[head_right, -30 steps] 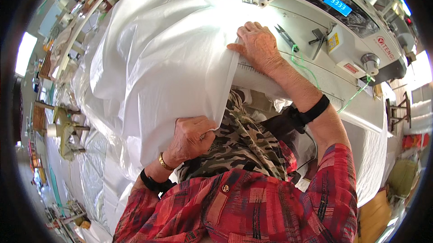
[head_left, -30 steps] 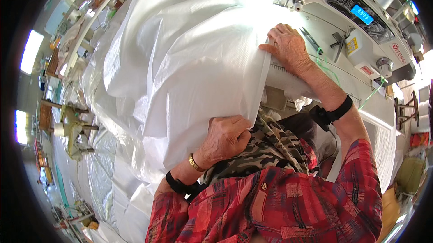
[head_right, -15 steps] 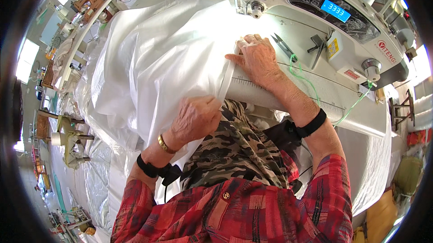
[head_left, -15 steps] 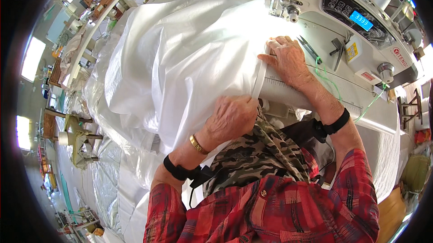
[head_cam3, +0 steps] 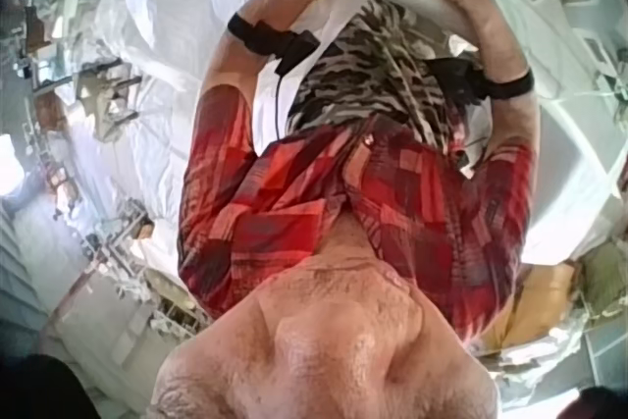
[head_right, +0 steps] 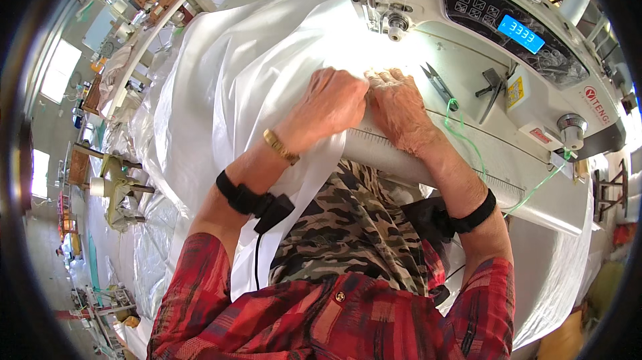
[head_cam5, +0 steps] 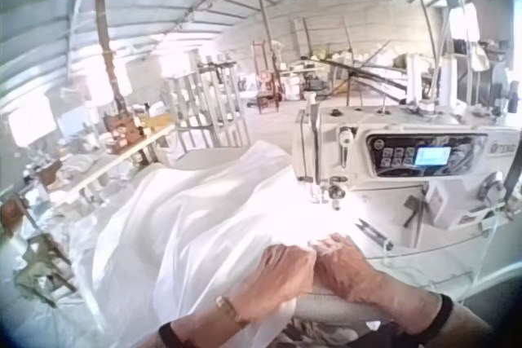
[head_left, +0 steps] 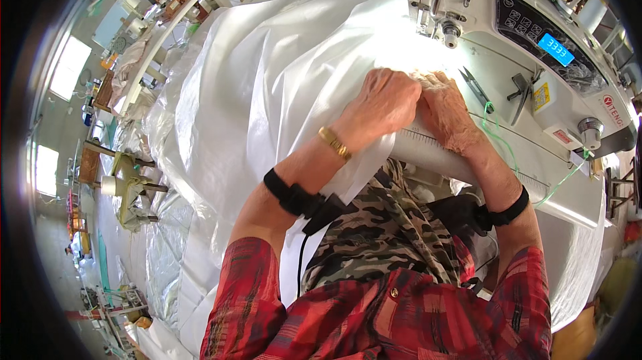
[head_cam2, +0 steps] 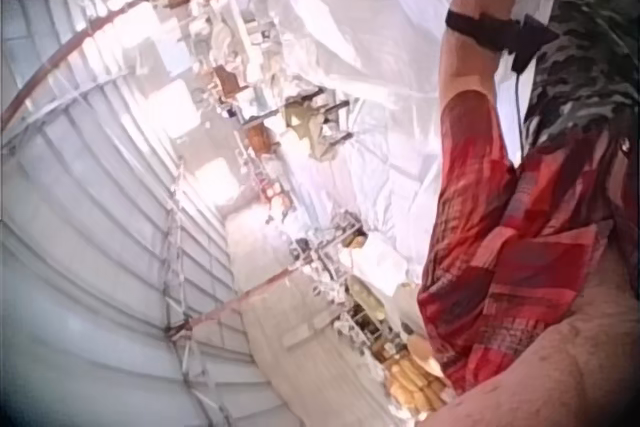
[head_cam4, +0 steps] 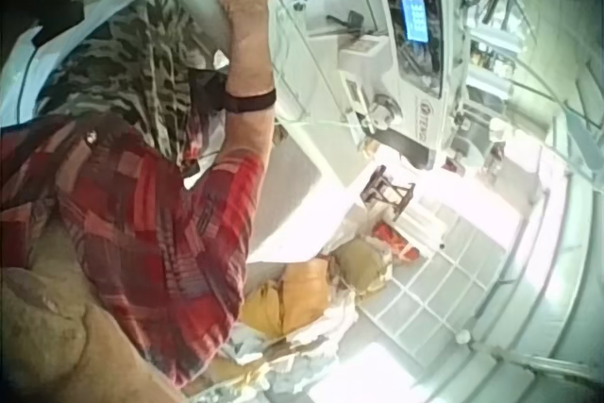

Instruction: The recorder is using an industrial sewing machine to stitch together large white plastic/woven sacks or liners, including folding edges and aligning the material under the needle.

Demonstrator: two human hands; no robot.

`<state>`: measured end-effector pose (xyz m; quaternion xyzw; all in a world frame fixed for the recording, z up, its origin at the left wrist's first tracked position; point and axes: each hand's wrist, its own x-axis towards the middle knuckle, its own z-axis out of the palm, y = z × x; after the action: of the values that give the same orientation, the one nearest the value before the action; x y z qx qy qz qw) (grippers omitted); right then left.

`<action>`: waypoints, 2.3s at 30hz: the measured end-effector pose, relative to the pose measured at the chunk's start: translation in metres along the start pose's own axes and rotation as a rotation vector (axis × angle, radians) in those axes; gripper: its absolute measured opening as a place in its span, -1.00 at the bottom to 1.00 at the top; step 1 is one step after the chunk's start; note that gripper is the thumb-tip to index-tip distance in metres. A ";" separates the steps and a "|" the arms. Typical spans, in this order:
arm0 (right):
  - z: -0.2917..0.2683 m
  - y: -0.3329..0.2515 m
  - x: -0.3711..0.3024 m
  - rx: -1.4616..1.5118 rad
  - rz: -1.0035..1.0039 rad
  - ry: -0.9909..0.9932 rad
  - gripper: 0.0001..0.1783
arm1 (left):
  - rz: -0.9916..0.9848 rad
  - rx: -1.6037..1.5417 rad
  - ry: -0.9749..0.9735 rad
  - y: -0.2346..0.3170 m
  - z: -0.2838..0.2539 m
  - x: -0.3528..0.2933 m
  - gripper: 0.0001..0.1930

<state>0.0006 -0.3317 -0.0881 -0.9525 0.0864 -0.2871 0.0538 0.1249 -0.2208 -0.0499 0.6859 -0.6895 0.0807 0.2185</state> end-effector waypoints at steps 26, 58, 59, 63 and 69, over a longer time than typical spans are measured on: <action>-0.020 -0.066 -0.019 0.007 -0.108 0.055 -0.79 | -0.090 0.071 0.109 -0.107 -0.048 -0.148 -0.47; -0.151 -0.060 -0.228 0.262 0.828 -0.750 -0.77 | -0.367 -0.375 0.069 -0.102 -0.069 -0.131 -0.45; -0.155 -0.069 -0.218 0.263 0.843 -0.741 -0.77 | -0.412 -0.451 0.018 -0.097 -0.074 -0.127 -0.44; -0.175 -0.107 -0.125 0.505 0.589 -0.614 -0.67 | -0.420 -0.388 -0.082 -0.084 -0.096 -0.132 -0.52; -0.045 -0.100 -0.072 1.210 0.642 -0.542 -0.54 | -0.295 -0.363 -0.045 -0.039 -0.124 -0.113 -0.71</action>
<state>-0.0702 -0.2223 -0.0746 -0.7215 0.1712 -0.0091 0.6709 0.1825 -0.0688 0.0063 0.7301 -0.5898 -0.0926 0.3325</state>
